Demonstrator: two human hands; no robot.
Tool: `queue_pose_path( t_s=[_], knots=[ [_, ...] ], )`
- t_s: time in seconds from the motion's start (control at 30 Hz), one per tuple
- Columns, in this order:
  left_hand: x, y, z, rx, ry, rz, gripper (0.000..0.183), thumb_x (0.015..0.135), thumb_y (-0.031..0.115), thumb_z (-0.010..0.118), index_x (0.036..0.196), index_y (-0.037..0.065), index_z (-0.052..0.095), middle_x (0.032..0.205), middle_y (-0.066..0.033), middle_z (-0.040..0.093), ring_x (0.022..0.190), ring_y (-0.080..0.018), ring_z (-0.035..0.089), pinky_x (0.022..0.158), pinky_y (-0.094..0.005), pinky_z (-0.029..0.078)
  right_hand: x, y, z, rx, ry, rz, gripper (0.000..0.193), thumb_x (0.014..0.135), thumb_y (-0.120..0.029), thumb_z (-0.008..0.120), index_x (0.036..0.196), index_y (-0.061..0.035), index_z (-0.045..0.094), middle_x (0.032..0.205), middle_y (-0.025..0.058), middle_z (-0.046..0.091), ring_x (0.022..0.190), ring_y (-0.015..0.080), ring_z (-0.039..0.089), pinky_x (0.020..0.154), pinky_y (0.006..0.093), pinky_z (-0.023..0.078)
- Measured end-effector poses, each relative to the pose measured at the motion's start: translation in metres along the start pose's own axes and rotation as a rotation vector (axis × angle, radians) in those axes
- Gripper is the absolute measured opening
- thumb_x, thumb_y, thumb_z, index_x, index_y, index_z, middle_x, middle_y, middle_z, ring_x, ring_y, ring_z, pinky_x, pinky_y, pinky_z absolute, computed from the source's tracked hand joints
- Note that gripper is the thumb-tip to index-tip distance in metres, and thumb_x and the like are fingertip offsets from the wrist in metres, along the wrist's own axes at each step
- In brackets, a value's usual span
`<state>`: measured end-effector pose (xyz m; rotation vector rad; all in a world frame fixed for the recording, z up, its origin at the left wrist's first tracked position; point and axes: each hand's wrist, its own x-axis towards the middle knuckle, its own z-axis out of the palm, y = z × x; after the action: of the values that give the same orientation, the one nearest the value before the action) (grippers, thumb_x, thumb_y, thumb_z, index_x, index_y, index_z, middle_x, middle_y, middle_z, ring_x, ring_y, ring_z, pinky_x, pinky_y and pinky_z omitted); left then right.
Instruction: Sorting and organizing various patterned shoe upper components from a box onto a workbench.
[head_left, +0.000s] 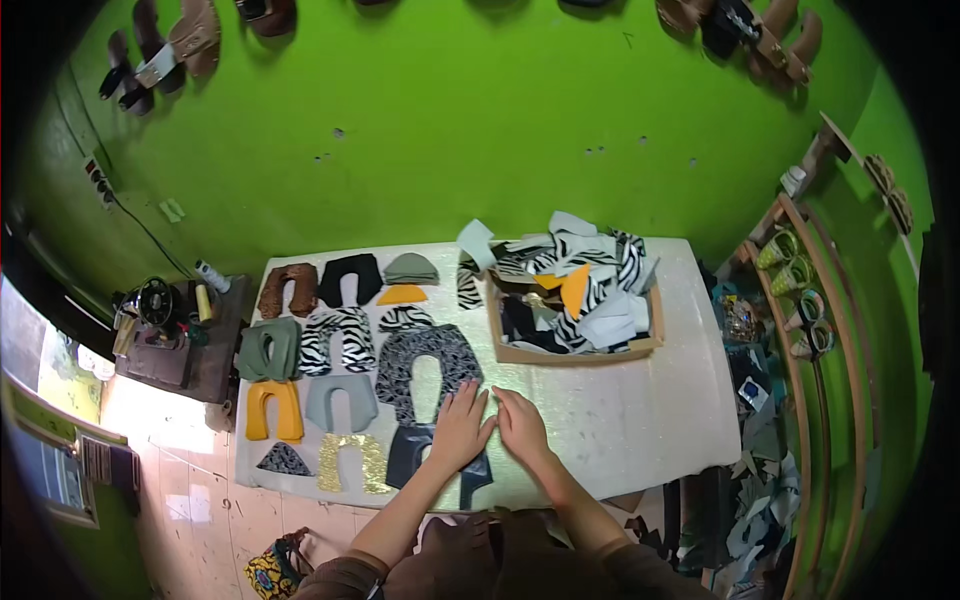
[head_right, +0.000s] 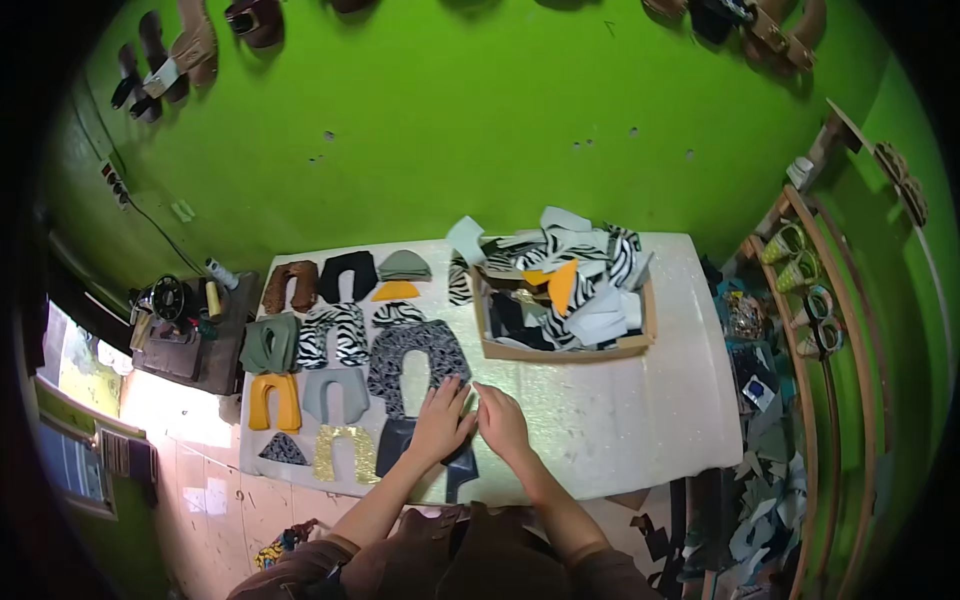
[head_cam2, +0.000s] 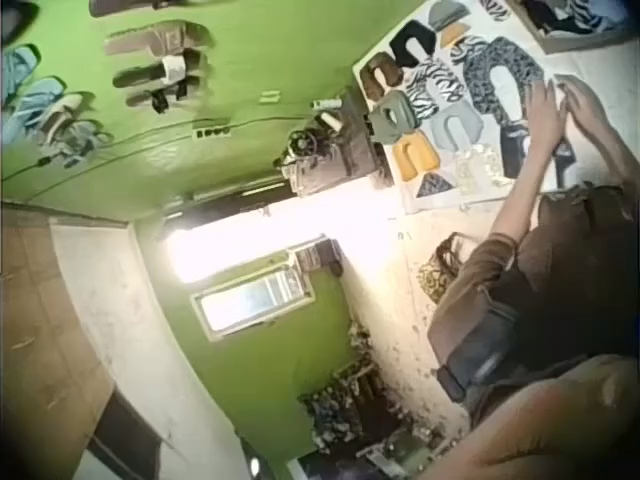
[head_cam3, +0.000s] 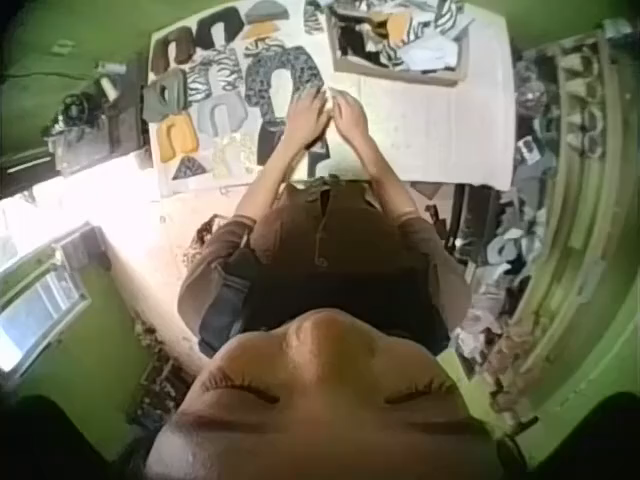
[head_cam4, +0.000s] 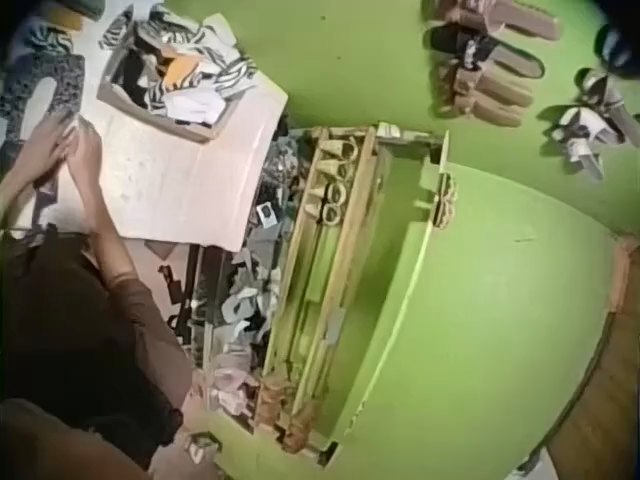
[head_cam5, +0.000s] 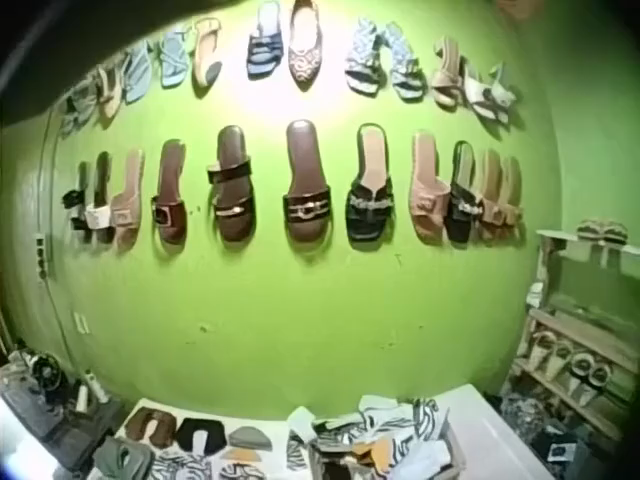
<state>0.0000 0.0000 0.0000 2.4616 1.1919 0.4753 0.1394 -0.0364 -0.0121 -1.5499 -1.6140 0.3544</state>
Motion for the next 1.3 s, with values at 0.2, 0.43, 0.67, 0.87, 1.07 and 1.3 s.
queue_pose_path(
  t_s=[0.2, 0.43, 0.67, 0.87, 1.07, 1.3],
  knots=[
    [0.030, 0.064, 0.030, -0.072, 0.061, 0.000, 0.047, 0.084, 0.031, 0.055, 0.119, 0.001, 0.050, 0.132, -0.0201, 0.040, 0.124, -0.0342, 0.037, 0.101, -0.0461, 0.029, -0.006, 0.035, -0.076, 0.102, -0.020, 0.047, 0.024, 0.082, -0.004, 0.049, 0.105, -0.0011, 0.057, 0.093, 0.0158, 0.060, 0.081, 0.0323, 0.059, 0.069, 0.0362, 0.048],
    [0.084, 0.082, 0.021, -0.175, 0.179, 0.081, 0.039, 0.083, 0.023, 0.057, 0.114, 0.000, 0.052, 0.125, -0.0205, 0.046, 0.115, -0.0367, 0.045, 0.097, -0.0418, 0.035, 0.019, 0.058, -0.121, 0.168, 0.121, 0.148, 0.020, 0.084, -0.005, 0.049, 0.102, -0.0025, 0.058, 0.092, 0.0139, 0.060, 0.082, 0.0310, 0.059, 0.071, 0.0349, 0.047],
    [0.119, 0.083, 0.023, -0.176, 0.222, 0.056, 0.037, 0.084, 0.023, 0.055, 0.112, -0.001, 0.054, 0.119, -0.0209, 0.051, 0.108, -0.0360, 0.049, 0.093, -0.0410, 0.039, 0.072, 0.104, -0.157, -0.063, 0.174, 0.204, 0.023, 0.083, -0.006, 0.049, 0.103, -0.0005, 0.058, 0.097, 0.0161, 0.058, 0.095, 0.0328, 0.053, 0.082, 0.0391, 0.043],
    [0.146, 0.092, 0.031, -0.228, 0.149, 0.056, 0.035, 0.083, 0.022, 0.055, 0.109, -0.002, 0.054, 0.116, -0.0198, 0.052, 0.106, -0.0340, 0.051, 0.091, -0.0394, 0.040, 0.110, 0.156, -0.163, -0.566, 0.268, 0.373, 0.041, 0.079, -0.023, 0.060, 0.112, -0.0007, 0.053, 0.105, 0.0170, 0.053, 0.097, 0.0335, 0.053, 0.083, 0.0400, 0.044],
    [0.153, 0.088, 0.039, -0.271, 0.112, -0.031, 0.034, 0.084, 0.021, 0.054, 0.110, -0.001, 0.055, 0.116, -0.0187, 0.052, 0.106, -0.0339, 0.051, 0.091, -0.0387, 0.040, 0.117, 0.169, -0.159, -0.259, 0.156, 0.552, 0.029, 0.076, -0.017, 0.064, 0.102, -0.0042, 0.059, 0.101, 0.0175, 0.055, 0.091, 0.0324, 0.055, 0.075, 0.0401, 0.045],
    [0.154, 0.089, 0.035, -0.356, 0.112, -0.039, 0.033, 0.085, 0.019, 0.054, 0.111, 0.000, 0.055, 0.115, -0.0182, 0.052, 0.105, -0.0343, 0.051, 0.091, -0.0360, 0.041, 0.115, 0.139, -0.157, -0.402, 0.432, 0.095, 0.011, 0.077, -0.011, 0.063, 0.087, -0.0063, 0.059, 0.093, 0.0122, 0.055, 0.082, 0.0299, 0.055, 0.075, 0.0394, 0.043]
  ],
)
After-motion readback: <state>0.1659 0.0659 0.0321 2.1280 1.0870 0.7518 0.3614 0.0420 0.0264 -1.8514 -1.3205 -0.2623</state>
